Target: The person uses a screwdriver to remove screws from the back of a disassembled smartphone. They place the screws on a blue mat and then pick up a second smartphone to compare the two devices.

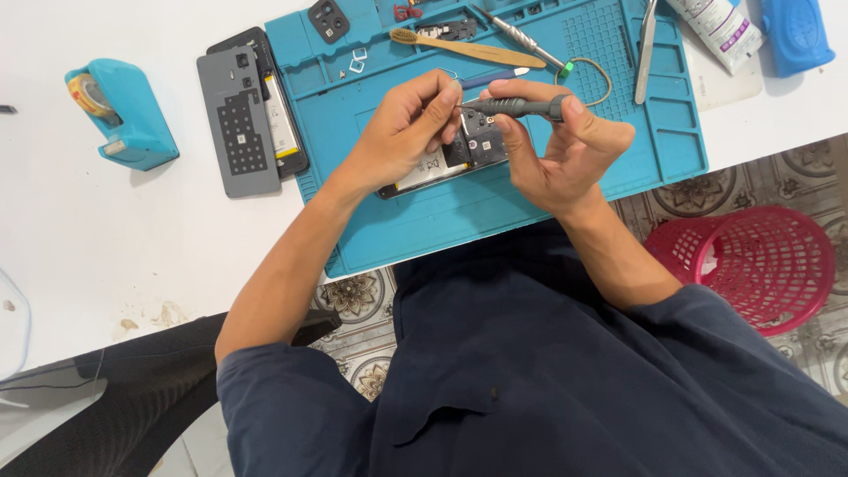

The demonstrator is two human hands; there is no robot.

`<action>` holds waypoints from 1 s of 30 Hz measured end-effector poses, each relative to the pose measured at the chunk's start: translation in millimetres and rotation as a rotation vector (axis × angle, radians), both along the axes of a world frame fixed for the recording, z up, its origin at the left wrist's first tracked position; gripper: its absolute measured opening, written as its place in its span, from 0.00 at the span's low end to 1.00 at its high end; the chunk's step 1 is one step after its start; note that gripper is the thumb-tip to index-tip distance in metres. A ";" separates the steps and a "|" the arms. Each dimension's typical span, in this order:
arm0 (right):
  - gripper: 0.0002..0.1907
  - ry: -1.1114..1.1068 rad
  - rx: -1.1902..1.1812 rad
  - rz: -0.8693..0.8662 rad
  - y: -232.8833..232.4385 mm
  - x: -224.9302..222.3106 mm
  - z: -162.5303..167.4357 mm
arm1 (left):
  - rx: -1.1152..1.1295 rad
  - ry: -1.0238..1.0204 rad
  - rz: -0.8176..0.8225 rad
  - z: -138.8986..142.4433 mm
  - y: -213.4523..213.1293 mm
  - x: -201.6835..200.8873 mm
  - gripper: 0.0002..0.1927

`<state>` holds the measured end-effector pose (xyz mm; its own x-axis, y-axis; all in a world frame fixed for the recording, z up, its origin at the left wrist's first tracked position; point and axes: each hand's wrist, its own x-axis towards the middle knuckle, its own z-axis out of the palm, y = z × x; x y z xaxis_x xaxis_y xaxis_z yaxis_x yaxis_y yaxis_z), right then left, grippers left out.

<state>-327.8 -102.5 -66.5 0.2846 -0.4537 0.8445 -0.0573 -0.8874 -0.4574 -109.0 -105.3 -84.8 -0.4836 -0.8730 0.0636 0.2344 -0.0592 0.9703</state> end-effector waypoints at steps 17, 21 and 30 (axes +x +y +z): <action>0.32 0.233 0.087 -0.051 -21.2 -25.6 38.2 | -0.371 -0.290 0.400 11.4 -4.3 19.3 0.14; 0.30 0.265 0.106 -0.104 -21.2 -16.5 19.0 | -0.522 -0.475 0.443 15.6 -10.0 23.9 0.12; 0.31 0.220 0.195 -0.069 -20.7 -25.2 -6.9 | -0.416 -0.295 0.385 -10.0 -19.9 27.3 0.13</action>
<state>-353.0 -123.1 -73.4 0.4139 -0.6254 0.6615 -0.2306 -0.7750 -0.5884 -81.7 -125.2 -94.8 -0.1893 -0.9186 0.3469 -0.1173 0.3719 0.9208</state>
